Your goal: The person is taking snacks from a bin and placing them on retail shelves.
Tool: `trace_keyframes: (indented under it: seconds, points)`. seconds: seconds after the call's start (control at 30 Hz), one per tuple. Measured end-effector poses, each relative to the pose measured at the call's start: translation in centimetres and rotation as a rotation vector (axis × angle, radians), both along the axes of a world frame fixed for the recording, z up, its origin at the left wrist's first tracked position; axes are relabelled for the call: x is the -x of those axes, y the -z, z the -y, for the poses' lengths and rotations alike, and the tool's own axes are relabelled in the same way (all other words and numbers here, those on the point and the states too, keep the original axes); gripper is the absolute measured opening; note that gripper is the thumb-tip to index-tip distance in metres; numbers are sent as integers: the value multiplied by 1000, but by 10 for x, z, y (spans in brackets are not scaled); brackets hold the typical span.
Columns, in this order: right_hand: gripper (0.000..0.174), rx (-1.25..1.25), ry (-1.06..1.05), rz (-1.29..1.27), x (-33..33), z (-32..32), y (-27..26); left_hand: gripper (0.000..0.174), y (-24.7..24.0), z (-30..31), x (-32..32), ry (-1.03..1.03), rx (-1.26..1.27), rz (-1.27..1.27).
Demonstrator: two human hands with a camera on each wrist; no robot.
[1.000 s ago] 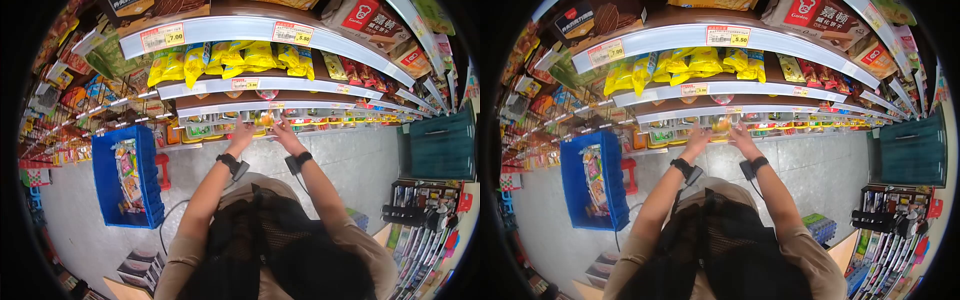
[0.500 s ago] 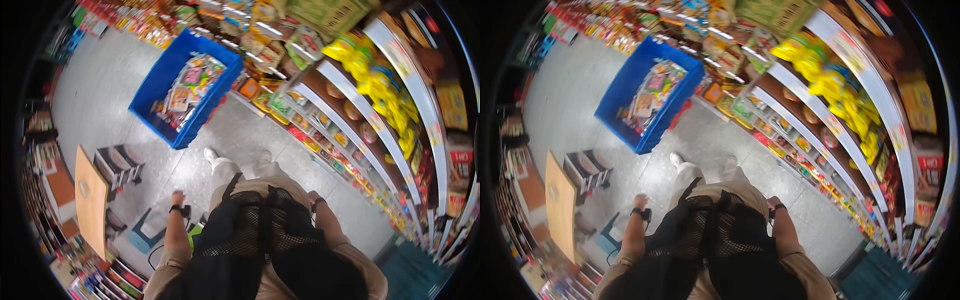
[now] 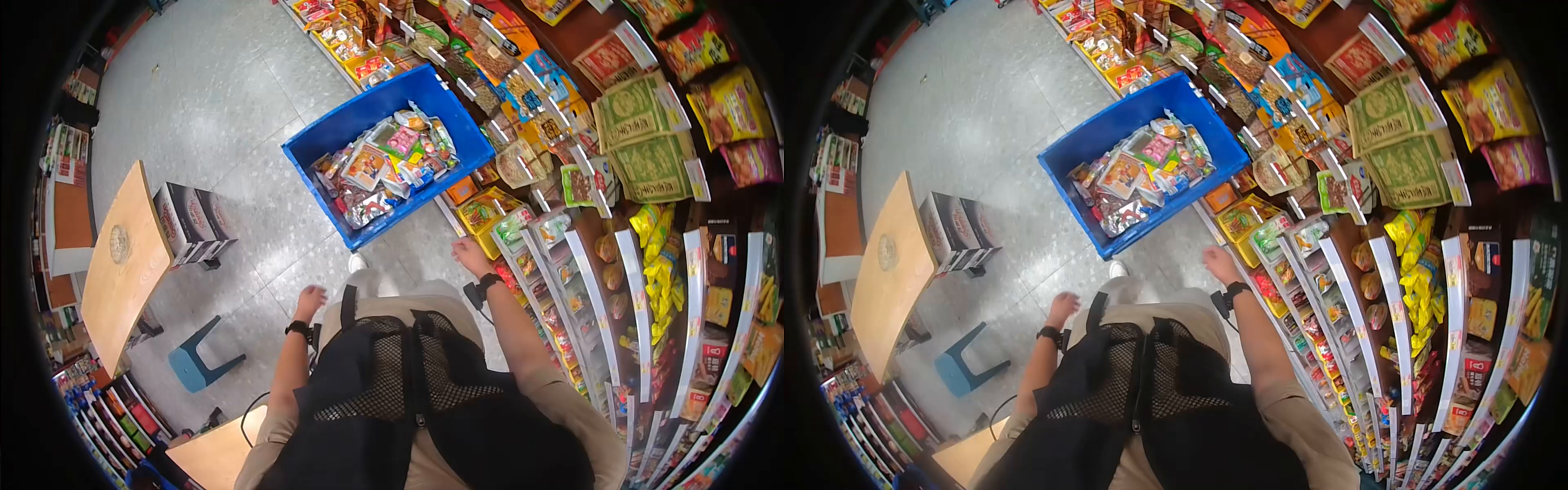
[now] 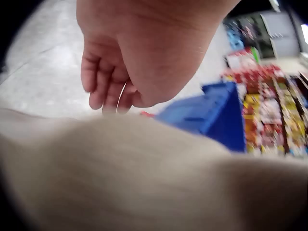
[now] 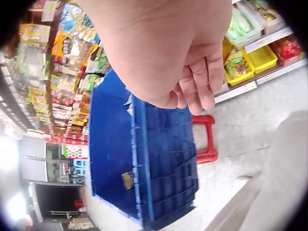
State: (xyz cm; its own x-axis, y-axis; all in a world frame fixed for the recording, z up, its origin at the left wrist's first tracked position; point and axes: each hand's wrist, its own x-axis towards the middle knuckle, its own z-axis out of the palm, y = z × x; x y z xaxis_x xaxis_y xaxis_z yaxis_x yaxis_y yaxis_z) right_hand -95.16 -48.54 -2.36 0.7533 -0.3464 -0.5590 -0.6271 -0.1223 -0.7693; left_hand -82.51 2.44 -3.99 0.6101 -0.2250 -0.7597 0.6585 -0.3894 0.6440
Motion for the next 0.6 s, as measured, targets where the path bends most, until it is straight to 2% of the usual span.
trace_keyframes:
  seconds: [0.1, 0.17, 0.23, 0.27, 0.37, 0.5, 0.6]
  points:
    - [24, -45, -51, 78, -60, -30, -55, 28, -75, 71, -66, 283, 85, 255]
    - [22, -71, -86, 85, -85, -40, -85, 30, -111, 110, -99, 307, 205, 332]
    - [21, 338, -246, 107, -107, -35, -98, 29, -138, 146, -130, 291, 330, 276]
    - [20, 539, -334, 118, -119, -29, -103, 28, -137, 164, -143, 272, 349, 227]
    - [21, 479, -182, 154, -166, -4, -109, 27, -118, 219, -175, 213, 404, 88]
    - [22, 439, -222, 126, -235, 39, -70, 28, -81, 290, -206, 114, 403, -63]
    - [22, 373, -301, 105, -286, 61, -34, 28, -12, 333, -215, 25, 293, -233]
